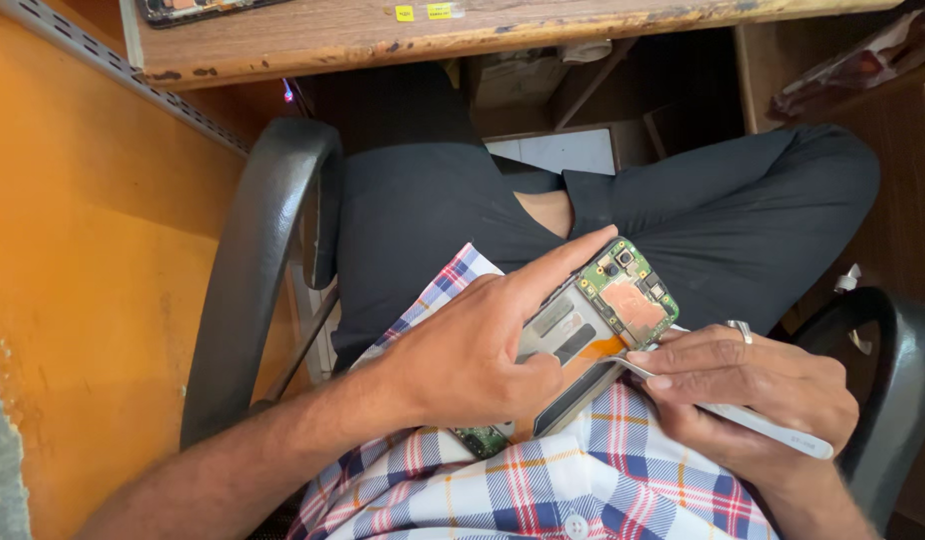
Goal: The person disassembles a smartphone by removing the back cover and using tweezers to detach internal components. They carefully lift and separate the motherboard and other parts from the phone frame, placing them on the workbench.
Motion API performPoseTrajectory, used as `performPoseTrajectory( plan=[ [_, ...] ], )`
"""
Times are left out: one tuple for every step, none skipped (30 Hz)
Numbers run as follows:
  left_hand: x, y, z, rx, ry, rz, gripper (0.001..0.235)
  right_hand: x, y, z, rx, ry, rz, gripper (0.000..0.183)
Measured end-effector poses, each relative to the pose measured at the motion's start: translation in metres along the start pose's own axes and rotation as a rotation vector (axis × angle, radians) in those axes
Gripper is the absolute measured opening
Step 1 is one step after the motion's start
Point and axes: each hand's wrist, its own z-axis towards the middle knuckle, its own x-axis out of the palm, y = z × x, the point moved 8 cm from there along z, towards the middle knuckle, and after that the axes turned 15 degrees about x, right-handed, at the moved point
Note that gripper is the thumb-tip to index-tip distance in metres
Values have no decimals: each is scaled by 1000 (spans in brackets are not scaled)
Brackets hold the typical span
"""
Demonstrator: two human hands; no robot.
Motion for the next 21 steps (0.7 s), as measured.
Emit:
performPoseTrajectory(
  plan=[
    [1, 1, -1, 1, 3, -12, 97, 0, 0, 0, 1, 5, 7, 17],
    [1, 1, -1, 1, 6, -24, 97, -1, 0, 0, 2, 10, 13, 17],
    [2, 2, -2, 1, 9, -35, 97, 0, 0, 0, 3, 15, 21, 17],
    [3, 2, -2, 13, 7, -54, 97, 0, -1, 0, -4, 21, 18, 16],
    [3, 2, -1, 26, 5, -74, 96, 0, -2, 1, -11, 27, 15, 16],
    [4, 1, -1, 38, 3, -93, 95, 1, -4, 1, -19, 33, 12, 17],
    [5, 1, -1, 50, 4, -104, 95, 1, -7, 0, -17, 37, 36, 16],
    [5, 0, -1, 62, 5, -115, 94, 1, -10, -1, -15, 41, 60, 16],
    [6, -1, 0, 74, 7, -126, 93, 1, -13, -2, -13, 45, 84, 16],
    [6, 0, -1, 62, 14, -132, 94, 1, -17, -3, -16, 47, 111, 16],
    [6, 1, -1, 50, 21, -139, 94, 1, -21, -3, -18, 49, 138, 16],
    [7, 2, -1, 39, 28, -146, 95, 1, -25, -4, -21, 51, 166, 17],
    [6, 0, -1, 58, 27, -122, 95, 1, -30, -3, -7, 75, 191, 16],
    [6, -2, 0, 78, 26, -98, 95, 2, -35, -3, 7, 98, 216, 15],
    [5, -3, 0, 96, 25, -75, 95, 3, -39, -3, 22, 122, 241, 14],
    [5, -4, 0, 99, 25, -85, 95, 3, -40, -4, 22, 127, 265, 14],
    [5, -5, 0, 103, 25, -96, 95, 3, -42, -4, 23, 132, 287, 14],
    [5, -5, 0, 106, 25, -108, 95, 3, -43, -5, 23, 138, 309, 13],
    [4, -5, 0, 105, 25, -96, 95, 2, -44, -5, 30, 139, 310, 14],
    [4, -6, 0, 105, 25, -84, 95, 2, -45, -5, 36, 139, 310, 14],
    [3, -6, 0, 103, 25, -71, 95, 2, -45, -5, 42, 140, 311, 14]
  ],
)
